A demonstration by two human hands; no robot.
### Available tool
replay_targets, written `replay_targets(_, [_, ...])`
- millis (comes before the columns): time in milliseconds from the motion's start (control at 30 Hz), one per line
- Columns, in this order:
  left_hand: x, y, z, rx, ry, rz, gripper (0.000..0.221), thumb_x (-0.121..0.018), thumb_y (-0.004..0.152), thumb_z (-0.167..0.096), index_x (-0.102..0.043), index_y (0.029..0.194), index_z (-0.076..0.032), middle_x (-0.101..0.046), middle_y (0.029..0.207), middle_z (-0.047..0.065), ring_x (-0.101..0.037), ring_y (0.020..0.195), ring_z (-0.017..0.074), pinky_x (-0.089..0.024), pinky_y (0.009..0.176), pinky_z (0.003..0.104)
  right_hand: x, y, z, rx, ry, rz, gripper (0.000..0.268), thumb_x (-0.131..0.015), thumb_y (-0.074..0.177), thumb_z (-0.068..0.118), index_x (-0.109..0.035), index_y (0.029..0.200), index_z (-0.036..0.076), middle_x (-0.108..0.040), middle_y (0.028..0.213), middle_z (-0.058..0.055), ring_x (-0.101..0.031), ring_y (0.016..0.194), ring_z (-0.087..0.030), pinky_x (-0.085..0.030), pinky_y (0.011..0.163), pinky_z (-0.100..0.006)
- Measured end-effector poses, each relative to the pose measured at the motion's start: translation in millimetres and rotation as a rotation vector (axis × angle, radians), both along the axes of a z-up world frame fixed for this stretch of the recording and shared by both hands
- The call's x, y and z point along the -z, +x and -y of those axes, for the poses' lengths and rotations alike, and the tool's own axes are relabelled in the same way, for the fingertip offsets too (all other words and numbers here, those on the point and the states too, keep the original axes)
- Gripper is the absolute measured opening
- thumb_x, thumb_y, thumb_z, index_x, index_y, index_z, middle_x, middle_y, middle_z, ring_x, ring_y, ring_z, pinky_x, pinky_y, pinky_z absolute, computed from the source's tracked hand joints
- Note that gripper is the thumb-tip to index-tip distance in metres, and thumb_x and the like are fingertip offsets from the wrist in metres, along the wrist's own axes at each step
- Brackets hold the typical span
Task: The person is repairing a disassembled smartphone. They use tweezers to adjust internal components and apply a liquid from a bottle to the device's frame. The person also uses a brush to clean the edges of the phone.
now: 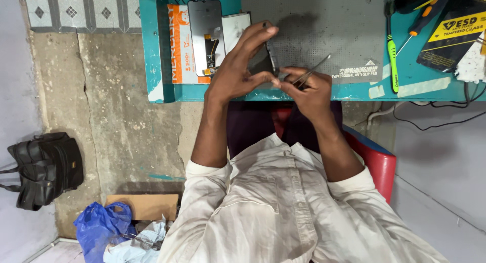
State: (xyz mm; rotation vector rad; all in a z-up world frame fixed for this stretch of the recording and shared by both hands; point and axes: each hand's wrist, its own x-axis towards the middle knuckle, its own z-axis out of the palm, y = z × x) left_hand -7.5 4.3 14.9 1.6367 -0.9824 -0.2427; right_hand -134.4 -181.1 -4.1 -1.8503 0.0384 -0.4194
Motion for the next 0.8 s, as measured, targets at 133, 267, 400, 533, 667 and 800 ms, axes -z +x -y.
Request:
replay_targets(133, [-4.7,0.6,2.2,-0.028,0.08,0.116,0.101,-0.086,0.077,-0.047,-0.032,0.162,-0.033,-0.034,0.169,0.008,-0.04,0.157,0.0362,-0.048,0.127,0.052,2.7,8.3,-11.1,0.086,-0.135,0.195,0.016,-0.081,0.095,0.0,-0.073,0.107,-0.006,-0.076,0.087,-0.012,-0.075,0.074,-0.015,-0.057,0.061,-0.024])
replay_targets(267, [-24.0,-1.0,9.8,-0.008,0.162,0.164,0.097,-0.082,0.083,-0.054,-0.026,0.161,-0.036,-0.031,0.169,0.006,-0.04,0.155,0.0331,-0.05,0.126,0.051,6.7,9.6,-14.7,0.113,-0.239,0.329,0.009,-0.08,0.095,0.0,-0.074,0.1,-0.004,-0.076,0.086,-0.015,-0.073,0.07,-0.016,-0.053,0.056,-0.026])
replay_targets(400, [-52.9,-16.5,8.4,-0.236,0.104,0.514,0.079,-0.082,0.089,-0.047,-0.045,0.153,-0.022,-0.052,0.148,0.015,-0.059,0.131,0.0337,-0.061,0.097,0.042,17.5,10.8,-15.5,0.157,-0.237,0.356,0.006,-0.079,0.093,-0.004,-0.072,0.092,-0.004,-0.072,0.073,-0.01,-0.068,0.06,-0.013,-0.047,0.05,-0.026])
replay_targets(533, [-81.5,-83.6,-32.6,-0.47,-0.117,0.564,0.055,-0.088,0.096,-0.032,-0.061,0.141,-0.015,-0.069,0.124,0.009,-0.073,0.108,0.0234,-0.064,0.083,0.038,18.9,8.7,-20.1,0.141,-0.21,0.368,0.011,-0.082,0.092,-0.003,-0.072,0.096,-0.006,-0.073,0.078,-0.012,-0.07,0.064,-0.014,-0.05,0.051,-0.025])
replay_targets(667, [-93.2,-144.9,-60.4,-0.5,-0.167,0.42,0.057,-0.088,0.096,-0.032,-0.059,0.142,-0.016,-0.066,0.126,0.009,-0.07,0.111,0.0236,-0.062,0.086,0.038,15.6,9.4,-19.0,0.137,-0.273,0.358,0.011,-0.083,0.092,-0.004,-0.073,0.096,-0.006,-0.073,0.076,-0.011,-0.072,0.064,-0.015,-0.049,0.051,-0.025])
replay_targets(800, [-93.1,-173.0,-65.0,-0.489,-0.191,0.355,0.059,-0.088,0.095,-0.033,-0.058,0.143,-0.016,-0.063,0.129,0.009,-0.067,0.113,0.0238,-0.061,0.088,0.038,8.4,7.6,-20.4,0.176,-0.297,0.357,0.012,-0.084,0.094,-0.003,-0.073,0.098,-0.005,-0.075,0.081,-0.013,-0.073,0.069,-0.018,-0.054,0.058,-0.027])
